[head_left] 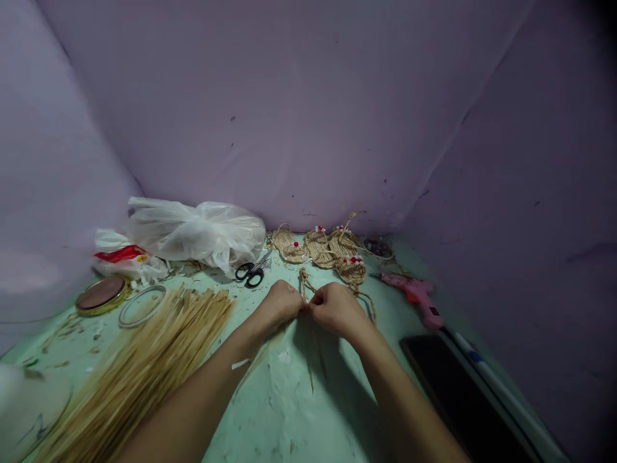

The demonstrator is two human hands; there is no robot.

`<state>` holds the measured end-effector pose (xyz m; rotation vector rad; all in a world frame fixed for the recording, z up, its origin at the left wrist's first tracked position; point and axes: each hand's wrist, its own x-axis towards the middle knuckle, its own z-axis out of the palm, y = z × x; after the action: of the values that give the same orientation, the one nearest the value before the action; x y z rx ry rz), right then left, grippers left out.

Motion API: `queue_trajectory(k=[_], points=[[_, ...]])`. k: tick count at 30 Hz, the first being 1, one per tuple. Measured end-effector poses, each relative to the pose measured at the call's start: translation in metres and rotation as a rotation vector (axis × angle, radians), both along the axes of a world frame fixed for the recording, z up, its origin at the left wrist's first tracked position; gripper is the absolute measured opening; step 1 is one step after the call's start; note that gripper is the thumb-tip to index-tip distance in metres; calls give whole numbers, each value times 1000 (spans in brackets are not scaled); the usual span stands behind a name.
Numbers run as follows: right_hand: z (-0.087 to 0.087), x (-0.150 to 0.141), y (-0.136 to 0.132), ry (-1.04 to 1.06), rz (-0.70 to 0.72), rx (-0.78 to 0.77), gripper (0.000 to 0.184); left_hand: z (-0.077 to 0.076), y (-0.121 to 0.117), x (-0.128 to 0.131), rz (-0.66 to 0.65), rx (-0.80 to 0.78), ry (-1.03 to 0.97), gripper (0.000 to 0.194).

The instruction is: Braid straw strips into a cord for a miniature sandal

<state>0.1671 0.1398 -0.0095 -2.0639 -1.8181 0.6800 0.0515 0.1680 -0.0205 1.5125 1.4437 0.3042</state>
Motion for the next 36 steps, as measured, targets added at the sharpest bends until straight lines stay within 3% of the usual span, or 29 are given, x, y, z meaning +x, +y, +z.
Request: queue_trajectory(k=[5, 9, 13, 18, 21, 23, 30, 36], points=[[7, -14, -8, -83, 17, 71, 13, 3, -1, -1, 108, -146, -157, 14], [10, -18, -12, -59, 99, 102, 12, 2, 6, -11, 52, -194, -302, 9], [3, 1, -4, 196, 192, -84, 13, 3, 10, -19, -4, -209, -344, 7], [-2, 18, 8, 528, -131, -33, 13, 1, 13, -24, -54, -210, -367, 6], [1, 4, 5, 898, -127, -272, 12, -3, 14, -25, -85, -204, -372, 6], [0, -7, 3, 1012, -116, -359, 11, -4, 14, -25, -96, -206, -373, 5], [-24, -9, 8, 714, -154, -228, 17, 1, 12, -22, -134, -131, -230, 8], [-27, -10, 6, 789, -150, -222, 14, 12, 10, -30, -188, 96, 167, 12]])
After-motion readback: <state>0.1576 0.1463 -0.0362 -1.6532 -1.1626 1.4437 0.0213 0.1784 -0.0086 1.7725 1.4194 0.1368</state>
